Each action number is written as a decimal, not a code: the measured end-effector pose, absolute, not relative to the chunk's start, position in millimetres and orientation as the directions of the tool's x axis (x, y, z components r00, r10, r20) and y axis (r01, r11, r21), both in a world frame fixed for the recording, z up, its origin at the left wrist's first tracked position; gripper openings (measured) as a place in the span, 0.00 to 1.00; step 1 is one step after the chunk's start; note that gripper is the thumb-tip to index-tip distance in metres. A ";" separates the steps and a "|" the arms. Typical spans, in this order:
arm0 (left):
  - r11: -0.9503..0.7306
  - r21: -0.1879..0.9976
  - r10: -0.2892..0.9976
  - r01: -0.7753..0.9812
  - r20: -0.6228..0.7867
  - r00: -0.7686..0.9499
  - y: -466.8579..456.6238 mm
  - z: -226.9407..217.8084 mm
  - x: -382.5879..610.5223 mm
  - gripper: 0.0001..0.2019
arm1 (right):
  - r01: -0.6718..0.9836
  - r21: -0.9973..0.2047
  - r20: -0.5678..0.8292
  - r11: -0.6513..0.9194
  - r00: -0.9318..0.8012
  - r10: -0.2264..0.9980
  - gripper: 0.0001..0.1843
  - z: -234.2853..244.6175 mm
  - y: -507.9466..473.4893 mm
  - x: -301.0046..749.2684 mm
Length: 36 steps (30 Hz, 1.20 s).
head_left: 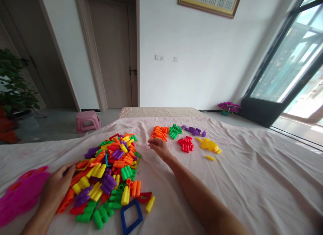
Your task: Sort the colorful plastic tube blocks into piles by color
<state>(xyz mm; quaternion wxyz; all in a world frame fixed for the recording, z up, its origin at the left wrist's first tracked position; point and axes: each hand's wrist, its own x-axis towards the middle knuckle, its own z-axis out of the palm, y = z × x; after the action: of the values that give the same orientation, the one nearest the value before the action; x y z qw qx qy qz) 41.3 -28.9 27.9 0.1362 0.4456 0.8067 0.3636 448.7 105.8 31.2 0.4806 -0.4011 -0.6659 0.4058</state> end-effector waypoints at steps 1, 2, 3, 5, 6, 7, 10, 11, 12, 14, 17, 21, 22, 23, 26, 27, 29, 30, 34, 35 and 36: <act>0.346 0.706 0.818 0.618 0.096 -0.567 -29.2 28.8 41.6 0.23 | 0.215 -0.881 0.356 0.422 -0.288 0.889 0.12 31.1 101.3 441.9; 0.350 0.705 0.821 0.617 0.087 -0.565 -29.4 29.4 41.5 0.23 | 0.285 -0.820 0.394 0.496 -0.348 0.851 0.12 31.0 96.8 435.8; 0.352 0.705 0.826 0.616 0.077 -0.559 -29.5 29.6 41.3 0.23 | 0.347 -0.752 0.424 0.561 -0.398 0.814 0.12 31.0 92.4 430.2; 0.352 0.709 0.831 0.611 0.063 -0.553 -29.7 30.1 41.0 0.24 | 0.433 -0.621 0.458 0.654 -0.476 0.751 0.14 31.2 84.3 420.8; 0.354 0.712 0.830 0.607 0.061 -0.555 -29.8 30.5 41.2 0.24 | 0.461 -0.564 0.462 0.686 -0.512 0.724 0.16 31.4 80.9 416.8; 0.354 0.715 0.830 0.603 0.057 -0.555 -30.0 31.1 41.7 0.24 | 0.482 -0.514 0.456 0.710 -0.547 0.702 0.17 31.7 78.1 413.6; 0.372 0.705 0.823 0.604 0.050 -0.565 -30.7 34.0 43.7 0.25 | 0.534 -0.402 0.407 0.744 -0.623 0.668 0.21 33.8 72.8 407.9; 0.380 0.698 0.821 0.606 0.047 -0.569 -30.8 34.8 44.2 0.25 | 0.555 -0.374 0.390 0.743 -0.633 0.669 0.22 35.1 71.7 407.5; 0.386 0.692 0.821 0.610 0.044 -0.570 -30.9 35.4 44.5 0.24 | 0.576 -0.350 0.374 0.739 -0.637 0.674 0.23 36.7 70.7 407.6; 0.391 0.687 0.821 0.613 0.040 -0.569 -30.7 35.3 44.0 0.24 | 0.614 -0.314 0.342 0.724 -0.638 0.689 0.23 40.8 68.4 408.8; 0.376 0.692 0.825 0.617 0.053 -0.562 -30.1 32.7 42.0 0.24 | 0.650 -0.271 0.306 0.710 -0.641 0.704 0.22 46.5 64.8 410.1; 0.336 0.704 0.830 0.626 0.093 -0.550 -30.2 31.9 41.3 0.24 | 0.669 -0.251 0.295 0.699 -0.635 0.714 0.21 47.6 63.4 408.4; 0.341 0.701 0.830 0.626 0.088 -0.551 -30.5 32.8 42.0 0.24 | 0.673 -0.257 0.306 0.694 -0.624 0.719 0.21 46.7 64.1 408.1; 0.349 0.698 0.829 0.625 0.081 -0.553 -30.9 34.1 42.9 0.24 | 0.676 -0.267 0.319 0.687 -0.610 0.725 0.21 45.6 65.1 408.3; 0.366 0.684 0.828 0.631 0.070 -0.556 -31.7 36.9 45.7 0.24 | 0.685 -0.316 0.355 0.656 -0.556 0.751 0.18 42.7 69.5 412.4; 0.367 0.681 0.825 0.634 0.076 -0.560 -31.7 36.8 46.1 0.24 | 0.686 -0.336 0.361 0.646 -0.539 0.761 0.18 42.1 71.0 415.0; 0.352 0.683 0.821 0.641 0.104 -0.561 -31.0 34.5 45.3 0.24 | 0.684 -0.375 0.367 0.625 -0.510 0.778 0.17 41.6 73.6 421.3; 0.339 0.684 0.820 0.646 0.122 -0.559 -30.5 32.6 44.1 0.24 | 0.682 -0.397 0.367 0.614 -0.495 0.787 0.18 41.5 74.6 424.6; 0.305 0.687 0.821 0.659 0.161 -0.547 -28.0 24.0 38.4 0.22 | 0.677 -0.482 0.352 0.556 -0.432 0.830 0.15 40.9 78.5 434.0; 0.307 0.690 0.820 0.656 0.158 -0.549 -27.6 22.6 37.5 0.22 | 0.672 -0.499 0.350 0.547 -0.421 0.837 0.14 40.2 80.1 435.3; 0.307 0.694 0.820 0.651 0.154 -0.551 -27.5 21.7 37.1 0.22 | 0.666 -0.517 0.352 0.537 -0.407 0.843 0.12 39.3 82.2 436.4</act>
<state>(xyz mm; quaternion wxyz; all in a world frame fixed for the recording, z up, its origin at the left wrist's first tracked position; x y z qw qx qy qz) 37.1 -27.5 21.7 0.1151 0.4598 0.8003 0.3673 436.4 82.2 39.3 0.2959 -0.4573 -0.8253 0.1492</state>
